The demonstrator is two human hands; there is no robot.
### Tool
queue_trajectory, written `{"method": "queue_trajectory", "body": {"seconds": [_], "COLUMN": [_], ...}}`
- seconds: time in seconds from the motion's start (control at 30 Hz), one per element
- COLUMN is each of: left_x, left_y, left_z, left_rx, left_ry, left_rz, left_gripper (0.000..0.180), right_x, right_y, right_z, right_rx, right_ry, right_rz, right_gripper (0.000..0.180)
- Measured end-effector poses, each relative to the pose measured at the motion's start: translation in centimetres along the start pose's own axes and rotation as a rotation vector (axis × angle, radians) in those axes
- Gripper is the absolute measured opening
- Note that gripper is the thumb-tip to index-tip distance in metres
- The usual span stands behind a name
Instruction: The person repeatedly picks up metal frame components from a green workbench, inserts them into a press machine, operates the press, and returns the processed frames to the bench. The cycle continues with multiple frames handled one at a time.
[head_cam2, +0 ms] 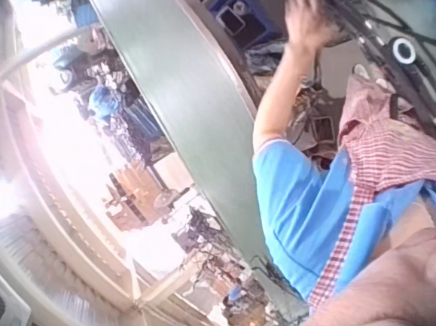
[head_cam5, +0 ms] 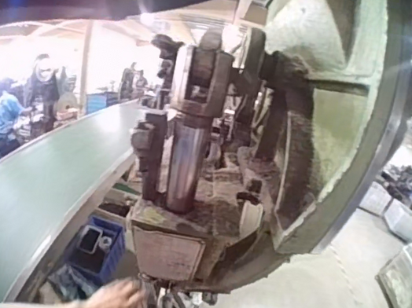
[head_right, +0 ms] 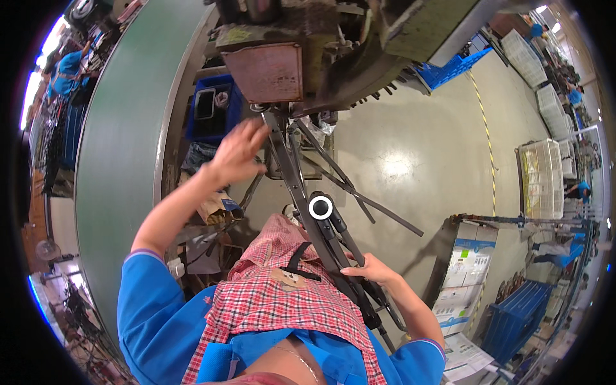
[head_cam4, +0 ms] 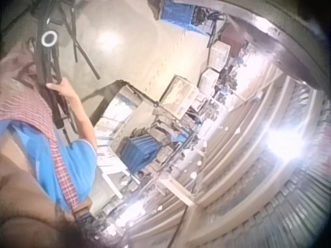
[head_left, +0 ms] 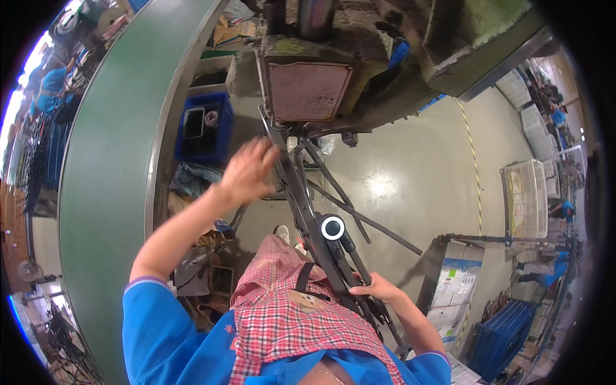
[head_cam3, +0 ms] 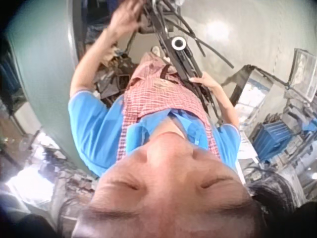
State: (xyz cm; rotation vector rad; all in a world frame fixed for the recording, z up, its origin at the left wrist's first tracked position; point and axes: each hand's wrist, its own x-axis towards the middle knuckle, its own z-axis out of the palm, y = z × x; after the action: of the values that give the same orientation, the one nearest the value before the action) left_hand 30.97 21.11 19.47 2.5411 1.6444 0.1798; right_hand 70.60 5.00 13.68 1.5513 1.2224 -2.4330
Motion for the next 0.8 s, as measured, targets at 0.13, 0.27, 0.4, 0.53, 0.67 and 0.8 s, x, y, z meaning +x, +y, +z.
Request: {"method": "queue_trajectory", "body": {"seconds": [0.13,0.27,0.4,0.53,0.67,0.8], "left_x": [7.0,9.0,11.2,10.6,10.8,10.5], "left_y": [-4.8,-5.6,-7.3,-7.3,-7.5,-7.8], "left_z": [-0.1,-1.4,1.7,3.4,3.7,5.1], "left_rx": [0.160,0.039,-0.249,-0.204,-0.176,-0.275], "left_ry": [-0.386,-0.050,-0.345,-0.126,-0.090,0.048], "left_rz": [0.174,0.537,0.382,0.460,0.539,0.579], "left_gripper": [0.089,0.074,0.082,0.084,0.083,0.083], "right_x": [-0.5,-2.2,-1.9,-1.4,-1.7,-2.3], "right_y": [-1.2,-2.4,-1.3,0.0,-1.0,-2.2], "right_z": [0.2,-1.1,-3.0,-3.4,-3.3,-3.3], "right_rx": [0.028,-0.054,-0.038,-0.034,-0.113,-0.084], "right_ry": [0.025,0.047,0.080,0.112,0.107,0.194], "right_rz": [-0.043,0.006,0.096,0.149,0.117,0.244], "right_gripper": [0.064,0.059,0.052,0.047,0.045,0.041]}}
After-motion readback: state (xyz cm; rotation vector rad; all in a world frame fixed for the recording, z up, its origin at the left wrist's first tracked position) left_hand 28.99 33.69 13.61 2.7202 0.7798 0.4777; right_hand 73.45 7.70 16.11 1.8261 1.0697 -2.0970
